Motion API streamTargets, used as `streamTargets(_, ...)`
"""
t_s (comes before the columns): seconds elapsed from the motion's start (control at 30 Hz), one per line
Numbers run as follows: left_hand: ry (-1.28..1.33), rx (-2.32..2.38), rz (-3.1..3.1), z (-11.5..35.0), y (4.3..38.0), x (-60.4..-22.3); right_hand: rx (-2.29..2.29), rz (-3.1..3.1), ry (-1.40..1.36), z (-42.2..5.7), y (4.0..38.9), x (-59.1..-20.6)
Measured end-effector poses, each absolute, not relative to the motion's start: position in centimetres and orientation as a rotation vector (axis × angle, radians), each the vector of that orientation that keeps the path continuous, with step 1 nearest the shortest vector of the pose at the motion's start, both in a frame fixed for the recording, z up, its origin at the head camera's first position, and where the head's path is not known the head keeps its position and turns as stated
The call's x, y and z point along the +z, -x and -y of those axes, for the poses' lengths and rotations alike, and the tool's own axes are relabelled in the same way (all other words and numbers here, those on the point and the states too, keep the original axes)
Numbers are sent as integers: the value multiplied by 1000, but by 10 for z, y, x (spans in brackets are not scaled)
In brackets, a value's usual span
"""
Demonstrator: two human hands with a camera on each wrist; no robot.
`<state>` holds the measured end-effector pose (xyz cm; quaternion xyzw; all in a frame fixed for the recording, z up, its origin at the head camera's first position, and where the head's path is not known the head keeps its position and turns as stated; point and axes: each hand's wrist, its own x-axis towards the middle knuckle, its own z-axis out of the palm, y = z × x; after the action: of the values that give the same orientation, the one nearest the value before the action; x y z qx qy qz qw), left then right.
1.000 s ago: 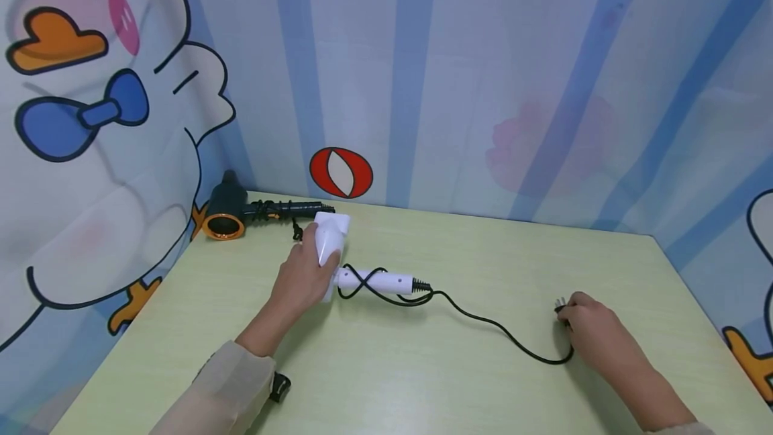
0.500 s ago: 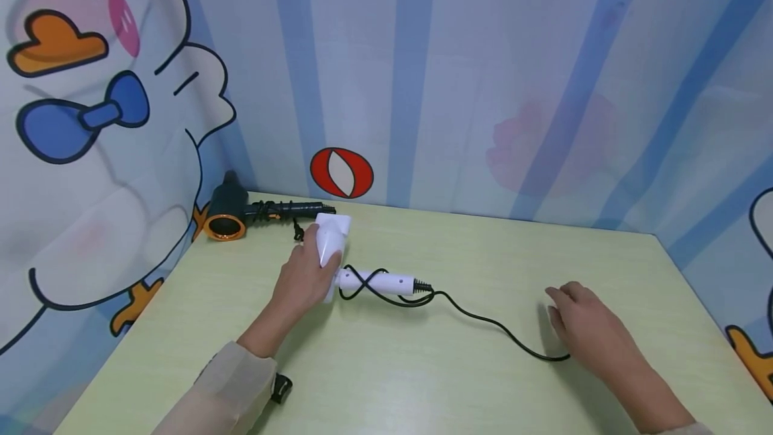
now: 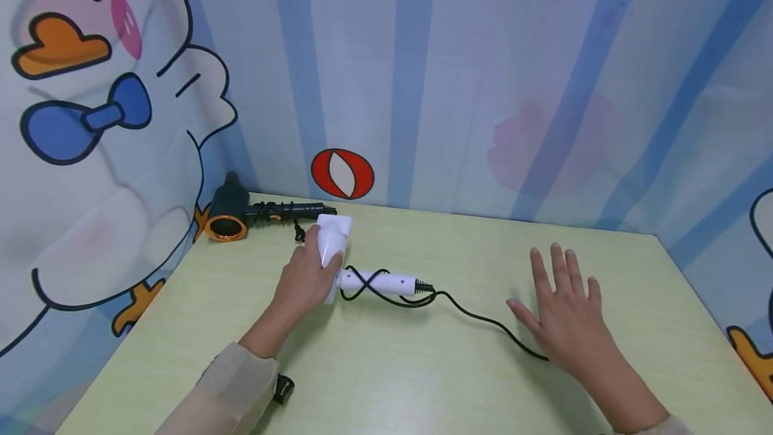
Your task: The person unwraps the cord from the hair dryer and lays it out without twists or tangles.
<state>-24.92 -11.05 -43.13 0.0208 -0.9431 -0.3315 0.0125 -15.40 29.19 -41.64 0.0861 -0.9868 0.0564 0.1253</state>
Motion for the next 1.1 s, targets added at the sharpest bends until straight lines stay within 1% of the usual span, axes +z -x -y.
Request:
streamTargets(0.4,-58,-1020,2936,109,250,-432,275,2916,-251,-277,157,-411)
streamTargets(0.73,-69,-1025,2928,109,249,-431,206,2933,-301,-259,169,-413)
streamTargets(1.1,-77,-1020,2929,110,249,-432,188,2972,-460,-230,186,-424)
